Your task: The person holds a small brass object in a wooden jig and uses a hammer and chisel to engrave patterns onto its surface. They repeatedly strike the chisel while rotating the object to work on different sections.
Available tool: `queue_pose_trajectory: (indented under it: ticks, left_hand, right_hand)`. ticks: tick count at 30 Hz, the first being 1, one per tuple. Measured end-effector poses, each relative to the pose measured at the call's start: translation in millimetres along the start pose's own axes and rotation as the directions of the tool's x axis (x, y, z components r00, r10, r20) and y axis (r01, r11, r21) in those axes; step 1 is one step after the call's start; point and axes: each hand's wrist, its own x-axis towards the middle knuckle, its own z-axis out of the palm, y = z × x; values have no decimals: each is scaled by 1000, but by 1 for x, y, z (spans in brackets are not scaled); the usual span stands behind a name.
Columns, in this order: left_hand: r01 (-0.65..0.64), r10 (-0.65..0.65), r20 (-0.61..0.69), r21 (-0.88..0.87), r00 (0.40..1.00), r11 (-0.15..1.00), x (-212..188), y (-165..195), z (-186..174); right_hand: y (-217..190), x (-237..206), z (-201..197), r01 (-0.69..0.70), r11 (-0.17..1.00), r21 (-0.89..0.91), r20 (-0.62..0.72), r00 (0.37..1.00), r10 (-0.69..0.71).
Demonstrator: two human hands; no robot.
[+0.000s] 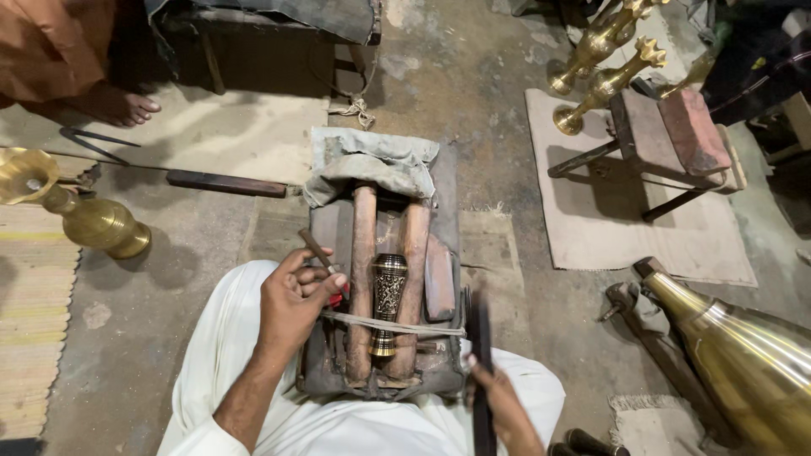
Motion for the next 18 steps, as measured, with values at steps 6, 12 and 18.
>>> queue_pose_trajectory:
  ticks: [6, 12, 18]
  left_hand:
    - [-16, 2, 98, 140, 995, 990, 14, 10, 9]
    - [-88, 68, 188, 99, 980, 991, 25, 18, 26]
    - [-52, 14, 171, 219, 985, 974, 13, 24, 23]
  right_hand:
    - [38, 4, -1, -7, 997, 79, 51, 999, 3]
    - [-5, -13, 14, 22, 973, 230, 54, 998, -35]
    - [-22, -30, 37, 163, 961, 224, 54, 982, -180]
